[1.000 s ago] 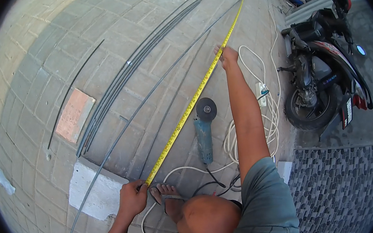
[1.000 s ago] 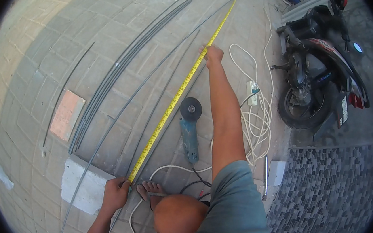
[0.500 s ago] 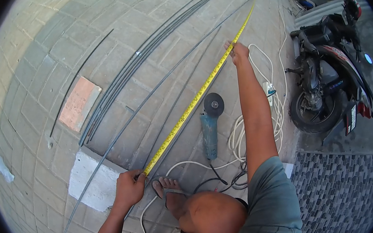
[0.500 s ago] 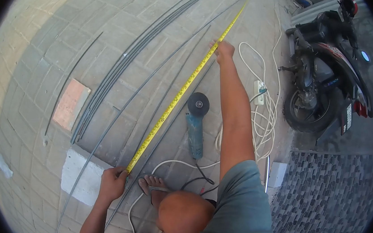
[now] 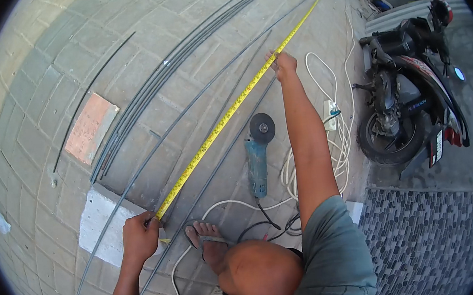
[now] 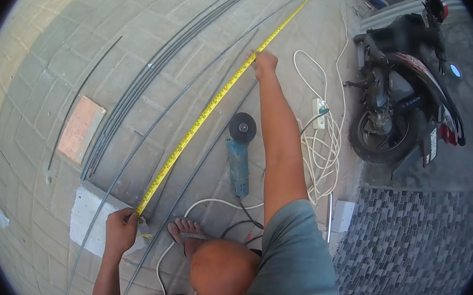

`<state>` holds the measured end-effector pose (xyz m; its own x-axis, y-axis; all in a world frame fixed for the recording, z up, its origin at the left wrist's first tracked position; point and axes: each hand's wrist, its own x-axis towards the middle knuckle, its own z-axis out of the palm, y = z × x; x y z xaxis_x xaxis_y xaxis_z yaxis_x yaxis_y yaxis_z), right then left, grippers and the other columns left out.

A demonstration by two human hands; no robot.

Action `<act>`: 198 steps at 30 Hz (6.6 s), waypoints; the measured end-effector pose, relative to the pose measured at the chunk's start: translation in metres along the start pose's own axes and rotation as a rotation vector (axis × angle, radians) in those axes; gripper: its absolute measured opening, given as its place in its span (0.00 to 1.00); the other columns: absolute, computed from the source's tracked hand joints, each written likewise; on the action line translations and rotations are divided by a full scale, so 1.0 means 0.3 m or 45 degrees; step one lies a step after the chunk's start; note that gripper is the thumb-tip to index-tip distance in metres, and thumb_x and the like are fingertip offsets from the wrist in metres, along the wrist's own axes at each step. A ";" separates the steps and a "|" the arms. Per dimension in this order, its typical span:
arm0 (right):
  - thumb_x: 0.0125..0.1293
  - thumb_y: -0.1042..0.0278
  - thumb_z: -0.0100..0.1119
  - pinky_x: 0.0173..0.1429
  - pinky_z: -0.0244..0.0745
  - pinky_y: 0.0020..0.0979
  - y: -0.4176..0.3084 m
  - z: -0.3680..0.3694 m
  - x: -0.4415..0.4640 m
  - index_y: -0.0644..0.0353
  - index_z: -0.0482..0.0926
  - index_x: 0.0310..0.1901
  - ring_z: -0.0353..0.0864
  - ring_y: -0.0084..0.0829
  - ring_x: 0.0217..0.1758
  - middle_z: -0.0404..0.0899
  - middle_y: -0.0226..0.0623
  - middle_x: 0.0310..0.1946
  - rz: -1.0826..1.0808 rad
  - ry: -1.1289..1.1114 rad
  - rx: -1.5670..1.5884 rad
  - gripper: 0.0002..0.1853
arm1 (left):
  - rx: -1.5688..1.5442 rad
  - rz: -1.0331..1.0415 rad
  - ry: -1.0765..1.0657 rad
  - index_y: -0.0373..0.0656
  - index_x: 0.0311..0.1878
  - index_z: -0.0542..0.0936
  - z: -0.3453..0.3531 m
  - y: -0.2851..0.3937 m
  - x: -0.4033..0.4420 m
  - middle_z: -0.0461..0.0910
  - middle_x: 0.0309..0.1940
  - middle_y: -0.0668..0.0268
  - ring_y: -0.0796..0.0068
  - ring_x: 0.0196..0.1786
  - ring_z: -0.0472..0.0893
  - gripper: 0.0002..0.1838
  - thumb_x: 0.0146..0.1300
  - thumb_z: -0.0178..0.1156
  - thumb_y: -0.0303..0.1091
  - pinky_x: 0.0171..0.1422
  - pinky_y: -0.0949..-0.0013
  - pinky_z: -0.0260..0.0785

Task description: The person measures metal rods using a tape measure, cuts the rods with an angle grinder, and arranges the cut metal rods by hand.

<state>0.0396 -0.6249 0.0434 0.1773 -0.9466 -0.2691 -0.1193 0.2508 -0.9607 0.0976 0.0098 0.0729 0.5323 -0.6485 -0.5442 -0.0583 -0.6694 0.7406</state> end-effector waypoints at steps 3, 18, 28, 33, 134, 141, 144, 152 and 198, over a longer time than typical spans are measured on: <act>0.81 0.81 0.45 0.60 0.93 0.45 -0.026 0.003 -0.014 0.78 0.72 0.68 0.89 0.47 0.56 0.82 0.55 0.62 0.000 0.013 -0.010 0.18 | 0.070 -0.045 0.023 0.36 0.40 0.90 -0.001 0.016 0.001 0.86 0.27 0.47 0.47 0.32 0.88 0.12 0.68 0.61 0.33 0.42 0.52 0.78; 0.81 0.80 0.46 0.61 0.92 0.44 -0.109 0.031 0.059 0.73 0.74 0.68 0.87 0.47 0.60 0.81 0.53 0.65 -0.067 -0.005 0.009 0.19 | -0.005 0.021 0.086 0.34 0.47 0.90 0.042 0.055 0.056 0.87 0.29 0.44 0.44 0.34 0.89 0.14 0.68 0.64 0.34 0.43 0.53 0.79; 0.81 0.80 0.45 0.62 0.91 0.44 -0.074 0.024 0.034 0.75 0.71 0.71 0.86 0.47 0.62 0.80 0.54 0.66 -0.011 0.017 0.060 0.20 | 0.013 -0.056 0.029 0.33 0.47 0.90 0.006 0.083 0.031 0.88 0.30 0.45 0.47 0.35 0.90 0.13 0.69 0.63 0.32 0.44 0.54 0.80; 0.81 0.80 0.45 0.62 0.91 0.45 -0.073 0.023 0.059 0.76 0.71 0.70 0.86 0.47 0.61 0.80 0.54 0.65 0.002 0.010 0.066 0.20 | 0.050 -0.047 0.012 0.32 0.47 0.90 0.001 0.102 0.043 0.89 0.31 0.46 0.49 0.35 0.91 0.13 0.69 0.62 0.31 0.44 0.55 0.80; 0.76 0.66 0.66 0.54 0.81 0.32 0.441 0.987 -2.171 0.67 0.89 0.52 0.89 0.29 0.44 0.91 0.43 0.41 -1.096 -2.258 -1.243 0.12 | 0.413 -0.367 0.527 0.37 0.43 0.88 -0.728 -1.327 -1.076 0.88 0.34 0.49 0.46 0.39 0.86 0.12 0.74 0.63 0.36 0.48 0.51 0.77; 0.69 0.59 0.69 0.52 0.83 0.37 0.757 1.114 -2.579 0.63 0.91 0.50 0.92 0.42 0.43 0.92 0.49 0.42 -0.836 -2.513 -1.295 0.17 | 0.389 -0.330 0.583 0.37 0.42 0.89 -0.721 -1.329 -1.086 0.88 0.33 0.50 0.45 0.38 0.86 0.11 0.73 0.65 0.35 0.47 0.50 0.77; 0.67 0.57 0.69 0.49 0.82 0.36 0.828 1.133 -2.650 0.64 0.92 0.48 0.91 0.37 0.39 0.92 0.47 0.39 -0.655 -2.540 -1.352 0.18 | 0.397 -0.321 0.595 0.36 0.42 0.89 -0.713 -1.341 -1.084 0.88 0.33 0.49 0.45 0.37 0.86 0.11 0.72 0.65 0.35 0.47 0.50 0.77; 0.67 0.58 0.69 0.42 0.78 0.34 0.930 1.121 -2.688 0.69 0.92 0.43 0.85 0.30 0.34 0.90 0.42 0.31 -0.196 -2.456 -1.362 0.18 | 0.404 -0.287 0.627 0.36 0.42 0.89 -0.700 -1.368 -1.076 0.88 0.32 0.49 0.45 0.37 0.86 0.11 0.71 0.66 0.35 0.46 0.50 0.78; 0.67 0.72 0.64 0.47 0.78 0.32 0.249 0.714 -1.010 0.64 0.86 0.39 0.83 0.26 0.36 0.86 0.34 0.31 -0.282 -2.272 -1.323 0.05 | 0.061 -0.490 0.134 0.29 0.39 0.86 -0.410 -0.886 -0.838 0.85 0.27 0.52 0.68 0.29 0.81 0.12 0.69 0.59 0.30 0.39 0.61 0.74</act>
<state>0.1862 -0.2760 0.0385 0.7266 0.4117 -0.5501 -0.2379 -0.6004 -0.7635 0.0831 0.3953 0.0612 0.6065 -0.3077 -0.7331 0.1242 -0.8741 0.4697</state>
